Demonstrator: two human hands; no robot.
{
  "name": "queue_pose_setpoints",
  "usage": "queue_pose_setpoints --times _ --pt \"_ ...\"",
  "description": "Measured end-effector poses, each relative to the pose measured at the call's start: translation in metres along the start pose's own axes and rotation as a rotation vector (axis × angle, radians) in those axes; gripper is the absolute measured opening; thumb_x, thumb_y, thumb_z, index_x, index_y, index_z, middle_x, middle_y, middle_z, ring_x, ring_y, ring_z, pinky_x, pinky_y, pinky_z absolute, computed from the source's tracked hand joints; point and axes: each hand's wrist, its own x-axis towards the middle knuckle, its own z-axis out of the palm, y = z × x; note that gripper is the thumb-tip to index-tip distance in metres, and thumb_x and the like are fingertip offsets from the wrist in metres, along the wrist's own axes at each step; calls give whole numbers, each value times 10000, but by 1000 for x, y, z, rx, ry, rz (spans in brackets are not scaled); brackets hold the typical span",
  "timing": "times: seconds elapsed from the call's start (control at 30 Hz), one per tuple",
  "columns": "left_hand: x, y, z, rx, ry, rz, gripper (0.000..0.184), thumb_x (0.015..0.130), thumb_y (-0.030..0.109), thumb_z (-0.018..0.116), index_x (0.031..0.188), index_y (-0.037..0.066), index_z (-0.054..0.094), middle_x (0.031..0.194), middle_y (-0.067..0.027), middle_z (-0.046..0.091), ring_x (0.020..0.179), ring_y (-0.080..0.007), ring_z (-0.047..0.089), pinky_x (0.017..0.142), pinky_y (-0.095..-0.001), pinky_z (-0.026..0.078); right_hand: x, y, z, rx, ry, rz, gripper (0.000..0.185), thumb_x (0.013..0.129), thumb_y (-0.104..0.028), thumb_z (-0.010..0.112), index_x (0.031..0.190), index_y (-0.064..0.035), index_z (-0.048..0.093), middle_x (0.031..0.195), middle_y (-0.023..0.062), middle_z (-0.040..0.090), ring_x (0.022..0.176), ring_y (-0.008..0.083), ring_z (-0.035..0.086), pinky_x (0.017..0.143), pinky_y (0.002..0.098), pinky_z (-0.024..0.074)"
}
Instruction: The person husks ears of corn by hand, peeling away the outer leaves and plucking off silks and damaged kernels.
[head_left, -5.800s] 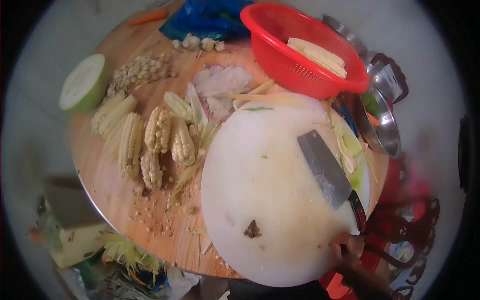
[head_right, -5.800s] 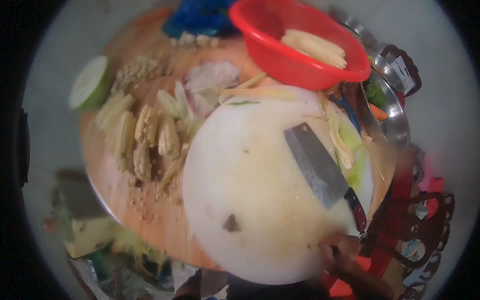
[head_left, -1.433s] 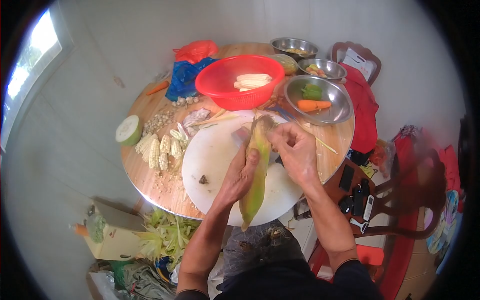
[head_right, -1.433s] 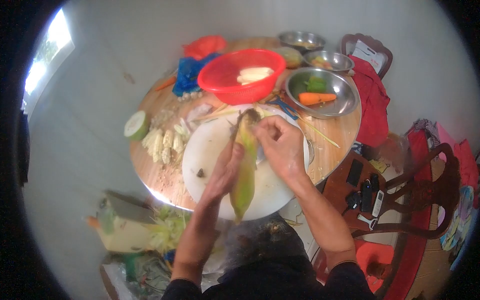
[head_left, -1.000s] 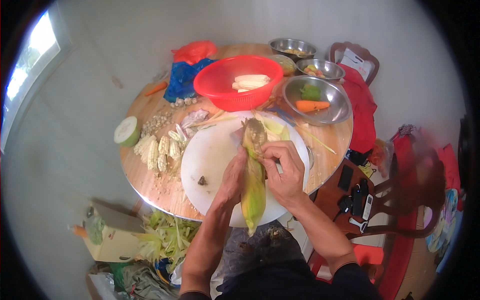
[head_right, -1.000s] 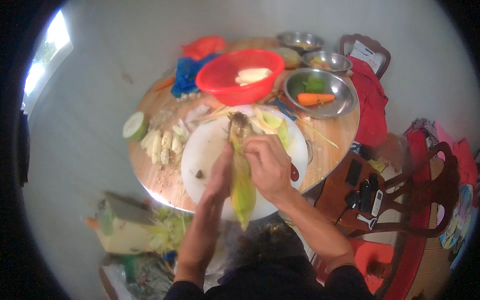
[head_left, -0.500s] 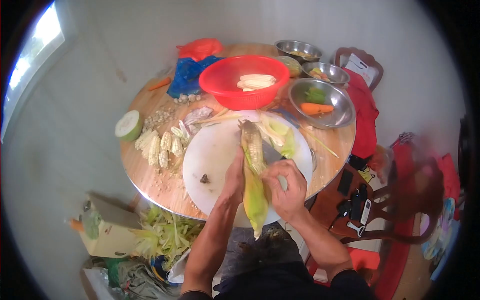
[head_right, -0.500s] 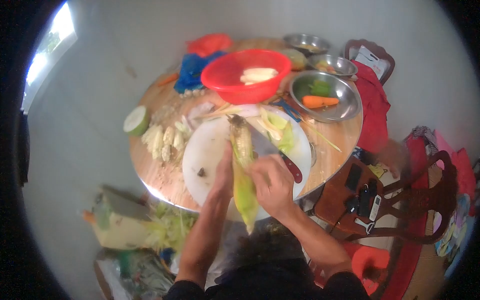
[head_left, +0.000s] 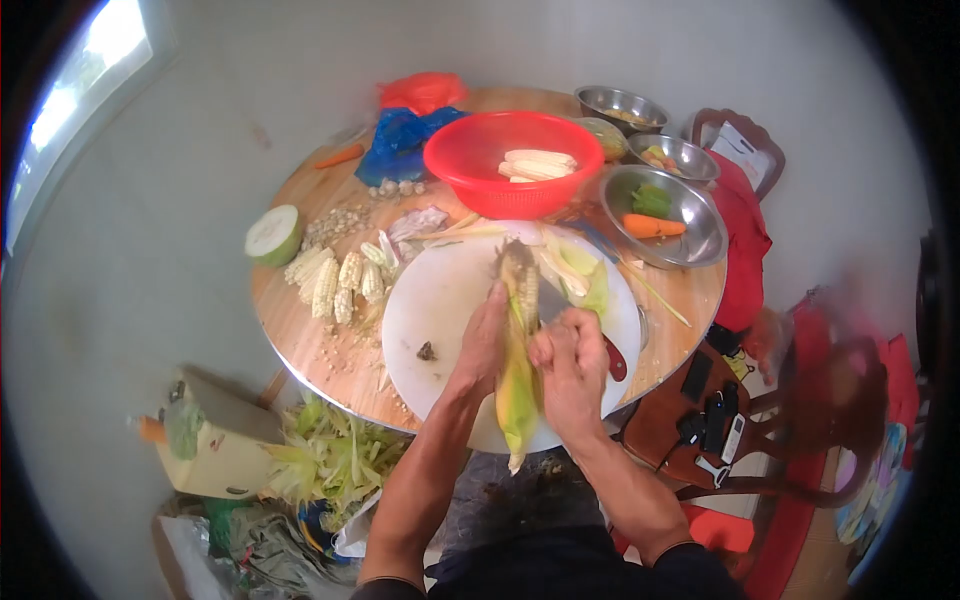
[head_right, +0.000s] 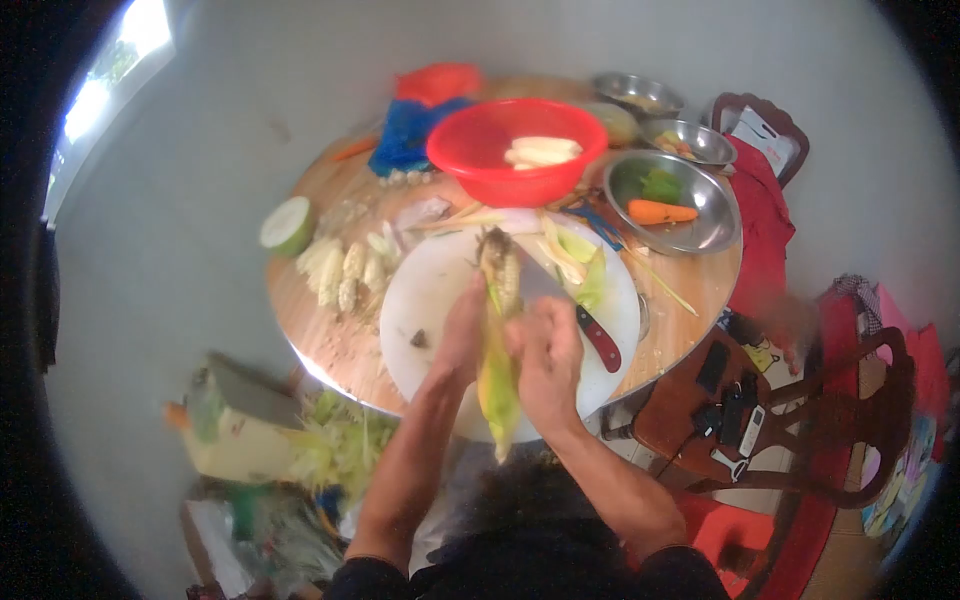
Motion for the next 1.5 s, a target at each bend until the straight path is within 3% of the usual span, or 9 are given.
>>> queue_pose_setpoints --times 0.17,0.3,0.4,0.47,0.57,0.9,1.1,1.2,1.5 --pt "5 -9 -2 132 24 9 570 1078 551 400 1275 41 560 989 -48 616 796 -147 593 694 -323 503 4 -5 -11 266 59 0 32 1082 -110 482 1092 -84 468 798 -14 435 689 100 413 698 286 415" --pt "7 1 0 -187 41 -81 504 1076 484 446 1329 56 529 1072 -60 619 915 -176 613 749 -350 531 52 -9 -26 327 80 236 52 1076 -118 494 1072 -68 505 850 12 514 710 107 462 742 305 455" --pt "6 9 -5 -274 5 -88 472 1066 434 486 1355 62 516 1096 -74 624 958 -207 627 812 -376 542 56 -10 -22 -237 45 -3 158 1012 -114 601 1131 -26 548 967 48 609 824 136 562 758 313 485" --pt "4 7 -13 -333 -11 -66 468 1058 414 507 1368 64 509 1096 -83 628 961 -221 634 842 -389 544 33 -15 -17 -745 108 -525 307 907 -123 729 1159 -16 592 1066 97 637 932 227 603 805 356 493" --pt "0 8 -22 -378 -86 -90 493 1039 394 554 1399 62 490 1146 -108 625 992 -234 641 905 -406 536 13 -31 -7 -1087 -107 -727 452 796 -132 812 1178 -10 602 1088 130 624 993 329 595 846 422 487" --pt "-16 17 -13 -383 -187 -73 539 1058 416 526 1460 68 436 1318 -125 585 1210 -278 594 1049 -444 481 8 -38 7 -1082 -246 -4 382 798 -225 823 1034 -18 607 894 159 646 830 362 645 732 458 501" --pt "-24 22 -14 -458 -326 -49 593 1084 452 446 1537 78 365 1466 -128 516 1336 -288 529 1137 -442 407 15 -45 -6 -1089 -274 -29 300 814 -173 831 945 -9 617 726 70 559 649 173 549 617 317 462" --pt "-22 21 -14 -426 -345 -32 617 1078 465 452 1555 88 346 1492 -120 499 1359 -285 512 1150 -444 395 18 -53 -6 -1040 -349 98 269 852 -216 771 922 -3 622 868 159 639 808 328 651 743 410 511" --pt "-15 6 -22 -459 -354 -55 665 1061 543 437 1543 91 364 1482 -95 505 1357 -250 508 1151 -425 398 6 -36 -13 -851 -224 -81 171 890 -93 708 869 8 571 818 143 588 731 262 593 713 377 488"
